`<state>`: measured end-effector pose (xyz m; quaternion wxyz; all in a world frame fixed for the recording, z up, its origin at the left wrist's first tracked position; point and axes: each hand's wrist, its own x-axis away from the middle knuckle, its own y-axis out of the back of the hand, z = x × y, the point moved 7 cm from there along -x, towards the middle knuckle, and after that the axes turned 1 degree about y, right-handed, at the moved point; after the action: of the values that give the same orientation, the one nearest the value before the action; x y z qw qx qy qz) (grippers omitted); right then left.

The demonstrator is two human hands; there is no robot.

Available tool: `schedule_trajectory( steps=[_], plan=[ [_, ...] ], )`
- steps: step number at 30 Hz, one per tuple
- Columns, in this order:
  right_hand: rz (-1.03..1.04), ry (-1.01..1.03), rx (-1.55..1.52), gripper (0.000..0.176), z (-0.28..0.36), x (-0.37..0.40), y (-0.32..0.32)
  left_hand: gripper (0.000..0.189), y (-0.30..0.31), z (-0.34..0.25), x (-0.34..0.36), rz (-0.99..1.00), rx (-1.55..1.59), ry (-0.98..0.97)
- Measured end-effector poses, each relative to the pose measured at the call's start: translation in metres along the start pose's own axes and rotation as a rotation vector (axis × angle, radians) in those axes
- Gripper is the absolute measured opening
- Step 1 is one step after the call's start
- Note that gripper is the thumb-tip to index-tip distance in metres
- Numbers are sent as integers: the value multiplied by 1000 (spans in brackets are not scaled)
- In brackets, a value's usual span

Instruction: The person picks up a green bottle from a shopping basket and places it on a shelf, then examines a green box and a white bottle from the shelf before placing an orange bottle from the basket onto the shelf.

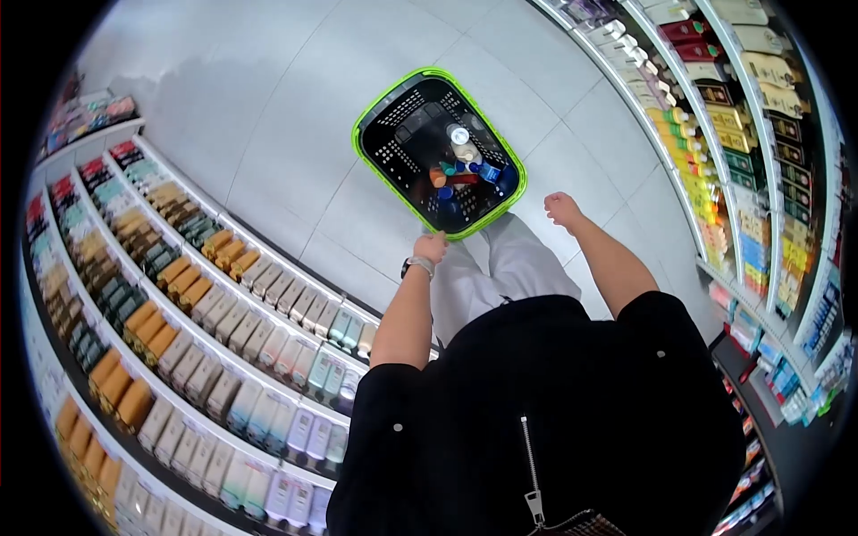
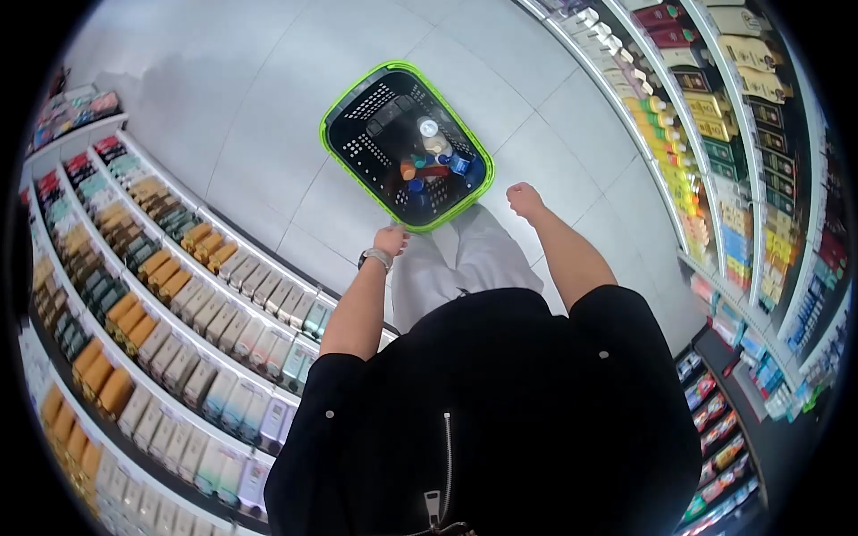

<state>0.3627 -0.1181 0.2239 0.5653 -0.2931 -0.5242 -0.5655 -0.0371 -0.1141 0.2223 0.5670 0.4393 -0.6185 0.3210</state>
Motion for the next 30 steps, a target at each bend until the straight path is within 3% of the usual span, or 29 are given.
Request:
schedule_trajectory(
  steps=[1,4,5,8,13,17,20,23,25,28,30],
  plan=[
    [-46,19,-64,27,10,2,0,25,-2,-2,-15,21,6,-29],
    [-150,29,-241,23,35,19,-27,24,3,-4,-69,-142,-5,-361],
    [-160,13,-289,24,36,14,-40,19,7,-14,-58,-74,141,-273],
    [-119,-25,-311,27,34,0,-93,15,24,-8,-72,-15,125,-26],
    [-43,-37,-248,25,-6,-46,-202,37,41,-27,-99,60,30,19],
    [46,-150,-350,27,31,-30,-263,64,32,-38,-141,195,-200,79],
    [63,-102,-388,22,28,-42,-305,63,21,-45,-178,219,-327,-13],
    [91,-96,-466,21,38,-43,-308,61,10,-50,-214,196,-474,-72],
    [97,-226,-682,21,41,-41,-294,58,4,-33,-259,130,-584,-177],
    [62,-318,-852,20,15,-56,-286,57,0,-74,-244,-18,-901,-413],
    [-6,-320,-845,21,-7,-70,-276,55,-5,-81,-257,16,-987,-373]
  ],
)
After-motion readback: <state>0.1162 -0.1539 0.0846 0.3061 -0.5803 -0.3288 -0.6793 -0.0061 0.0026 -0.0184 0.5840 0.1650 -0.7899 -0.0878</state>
